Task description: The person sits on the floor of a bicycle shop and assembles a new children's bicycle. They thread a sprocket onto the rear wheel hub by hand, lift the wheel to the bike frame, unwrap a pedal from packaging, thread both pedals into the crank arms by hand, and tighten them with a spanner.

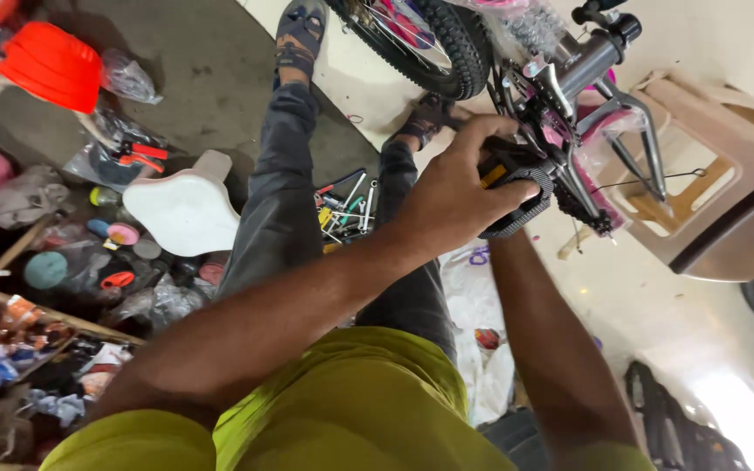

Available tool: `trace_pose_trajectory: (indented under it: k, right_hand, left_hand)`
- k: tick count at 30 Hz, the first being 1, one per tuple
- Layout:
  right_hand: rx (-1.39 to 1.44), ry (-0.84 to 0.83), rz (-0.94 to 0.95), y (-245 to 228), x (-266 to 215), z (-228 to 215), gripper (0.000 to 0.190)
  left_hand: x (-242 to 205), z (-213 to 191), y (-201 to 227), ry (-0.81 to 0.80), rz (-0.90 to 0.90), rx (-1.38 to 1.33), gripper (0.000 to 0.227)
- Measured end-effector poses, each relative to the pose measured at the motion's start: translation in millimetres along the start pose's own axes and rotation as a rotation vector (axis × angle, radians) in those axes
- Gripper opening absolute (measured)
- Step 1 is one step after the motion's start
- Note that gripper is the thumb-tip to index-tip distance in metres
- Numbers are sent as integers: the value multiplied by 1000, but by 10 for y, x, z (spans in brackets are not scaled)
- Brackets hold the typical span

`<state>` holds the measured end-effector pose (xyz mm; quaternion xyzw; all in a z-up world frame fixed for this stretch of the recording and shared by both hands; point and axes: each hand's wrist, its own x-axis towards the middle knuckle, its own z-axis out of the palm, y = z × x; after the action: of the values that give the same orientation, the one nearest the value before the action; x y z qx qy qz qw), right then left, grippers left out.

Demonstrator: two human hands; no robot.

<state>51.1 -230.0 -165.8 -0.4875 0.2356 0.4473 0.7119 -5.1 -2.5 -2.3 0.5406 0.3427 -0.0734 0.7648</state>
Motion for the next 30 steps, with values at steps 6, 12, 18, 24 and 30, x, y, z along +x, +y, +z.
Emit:
trace_pose_trajectory:
  k: [6,12,18,24,30]
  right_hand:
    - [-271,-133,-80,186,-62,-9,33]
    - [-816,-306,-288,-26,-276,-21,35]
    - [-1306,-249,-311,-803,-1045,128,20]
    - [-1934,25,-398,-1923,-1774,1135,21]
    - [-2490,13,-447,-2212,-1909,2084,23]
  left_hand:
    - [-104,-35,-8,14,100,42,77]
    - [-102,3,125,1,32,-35,81]
    - [-88,-2,-64,70,145,48,75]
    - [-74,4,62,18,13,-15,74]
    - [-75,16,37,21,-32,-16,73]
